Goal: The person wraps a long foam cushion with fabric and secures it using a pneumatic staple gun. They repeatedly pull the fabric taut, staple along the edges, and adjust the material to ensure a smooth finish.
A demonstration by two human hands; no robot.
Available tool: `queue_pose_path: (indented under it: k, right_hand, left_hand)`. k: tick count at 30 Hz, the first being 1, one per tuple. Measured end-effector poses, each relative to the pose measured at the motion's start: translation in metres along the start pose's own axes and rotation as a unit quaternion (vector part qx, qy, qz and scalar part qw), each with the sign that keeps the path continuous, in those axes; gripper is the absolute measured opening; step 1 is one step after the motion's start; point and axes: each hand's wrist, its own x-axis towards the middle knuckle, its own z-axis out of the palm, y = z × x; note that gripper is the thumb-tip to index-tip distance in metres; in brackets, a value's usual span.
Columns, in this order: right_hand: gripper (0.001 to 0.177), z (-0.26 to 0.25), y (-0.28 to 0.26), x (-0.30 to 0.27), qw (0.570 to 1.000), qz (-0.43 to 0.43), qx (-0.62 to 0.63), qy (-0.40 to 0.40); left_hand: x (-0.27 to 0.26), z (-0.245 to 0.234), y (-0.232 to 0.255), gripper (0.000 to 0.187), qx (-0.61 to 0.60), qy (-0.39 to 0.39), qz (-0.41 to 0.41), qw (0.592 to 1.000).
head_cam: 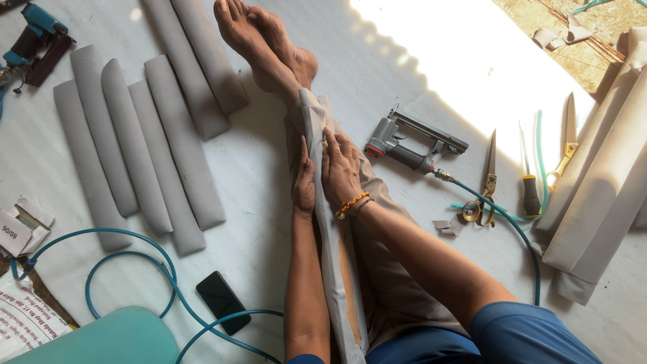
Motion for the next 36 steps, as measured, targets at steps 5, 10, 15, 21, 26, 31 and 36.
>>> queue_pose_path:
  k: [5, 10, 15, 21, 26, 31, 36]
  right_hand:
    - [0.047, -0.002, 0.000, -0.002, 1.000, 0.010, -0.013, -0.020]
    - [0.052, -0.003, 0.000, -0.002, 0.999, 0.007, -0.024, -0.032]
    - [0.049, -0.003, -0.001, -0.002, 0.999, 0.019, -0.011, -0.032]
    - [0.054, -0.003, -0.011, 0.000, 0.999, 0.015, -0.031, -0.015]
    - [0.054, -0.003, -0.007, -0.002, 1.000, 0.001, -0.011, 0.012]
    - [0.057, -0.014, -0.004, 0.007, 1.000, 0.003, 0.002, -0.015]
    - [0.058, -0.031, -0.013, 0.004, 0.999, 0.008, 0.011, -0.034]
  left_hand:
    - [-0.002, 0.001, 0.003, 0.069, 0.043, -0.001, -0.005, 0.999]
    - [-0.003, 0.001, 0.007, 0.066, 0.136, -0.019, 0.010, 0.991]
    - [-0.002, -0.004, 0.000, 0.067, 0.104, -0.032, 0.002, 0.994]
    - [0.009, 0.000, 0.005, 0.078, -0.053, -0.011, -0.042, 0.998]
    - [0.006, 0.013, 0.019, 0.073, -0.093, -0.053, 0.015, 0.994]
    - [0.011, 0.015, 0.012, 0.073, -0.075, -0.025, -0.012, 0.997]
    - [0.016, 0.010, -0.007, 0.076, -0.054, -0.007, -0.026, 0.998]
